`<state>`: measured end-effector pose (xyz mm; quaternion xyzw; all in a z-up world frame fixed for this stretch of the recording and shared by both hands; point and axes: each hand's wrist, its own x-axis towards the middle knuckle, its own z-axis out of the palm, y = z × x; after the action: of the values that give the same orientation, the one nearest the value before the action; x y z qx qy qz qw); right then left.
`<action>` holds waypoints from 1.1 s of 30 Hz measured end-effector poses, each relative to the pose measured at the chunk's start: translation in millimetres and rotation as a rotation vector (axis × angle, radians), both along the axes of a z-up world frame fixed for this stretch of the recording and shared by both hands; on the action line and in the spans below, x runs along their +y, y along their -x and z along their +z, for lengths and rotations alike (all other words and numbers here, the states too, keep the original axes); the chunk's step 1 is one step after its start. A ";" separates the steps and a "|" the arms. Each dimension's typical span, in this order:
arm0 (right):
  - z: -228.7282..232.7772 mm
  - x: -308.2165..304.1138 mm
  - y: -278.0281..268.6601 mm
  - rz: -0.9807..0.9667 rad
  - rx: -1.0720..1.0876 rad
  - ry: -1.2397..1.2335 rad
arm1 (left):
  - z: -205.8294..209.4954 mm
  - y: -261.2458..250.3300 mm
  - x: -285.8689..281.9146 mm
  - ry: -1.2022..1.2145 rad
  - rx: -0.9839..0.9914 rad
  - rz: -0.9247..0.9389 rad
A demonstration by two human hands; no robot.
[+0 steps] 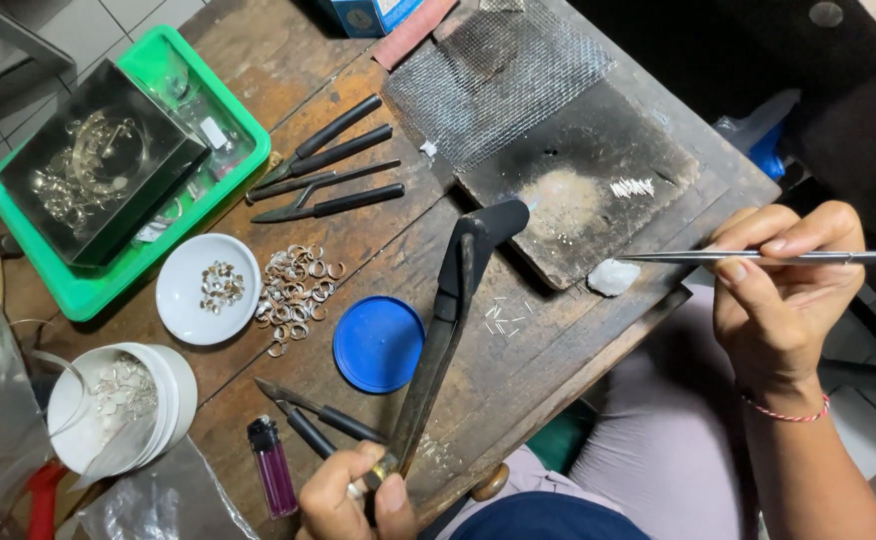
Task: Soldering small metal jewelry components using a blowtorch and tweezers on a workbench.
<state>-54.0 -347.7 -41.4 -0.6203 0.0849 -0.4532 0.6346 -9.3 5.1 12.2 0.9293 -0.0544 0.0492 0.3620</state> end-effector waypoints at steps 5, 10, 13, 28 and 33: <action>15.3 22.1 -20.9 -0.085 -0.048 0.095 | -12.8 9.6 13.0 0.170 0.089 0.091; 18.5 45.9 -39.4 -0.237 -0.043 0.264 | 4.6 3.1 -2.8 -0.097 -0.158 0.043; 14.6 52.3 -42.0 -0.270 -0.060 0.314 | 1.2 4.4 -1.8 -0.182 -0.004 0.072; 12.0 49.1 -41.0 -0.262 -0.044 0.312 | 11.6 -4.9 -7.2 -0.002 -0.057 -0.084; 14.8 50.7 -42.2 -0.281 -0.056 0.280 | 11.5 -0.4 -7.6 -0.010 -0.055 -0.006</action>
<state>-11.8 -297.0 -26.6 -0.6718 0.0892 -0.5618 0.4745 -8.9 -2.5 23.7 0.9293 -0.0675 0.0732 0.3556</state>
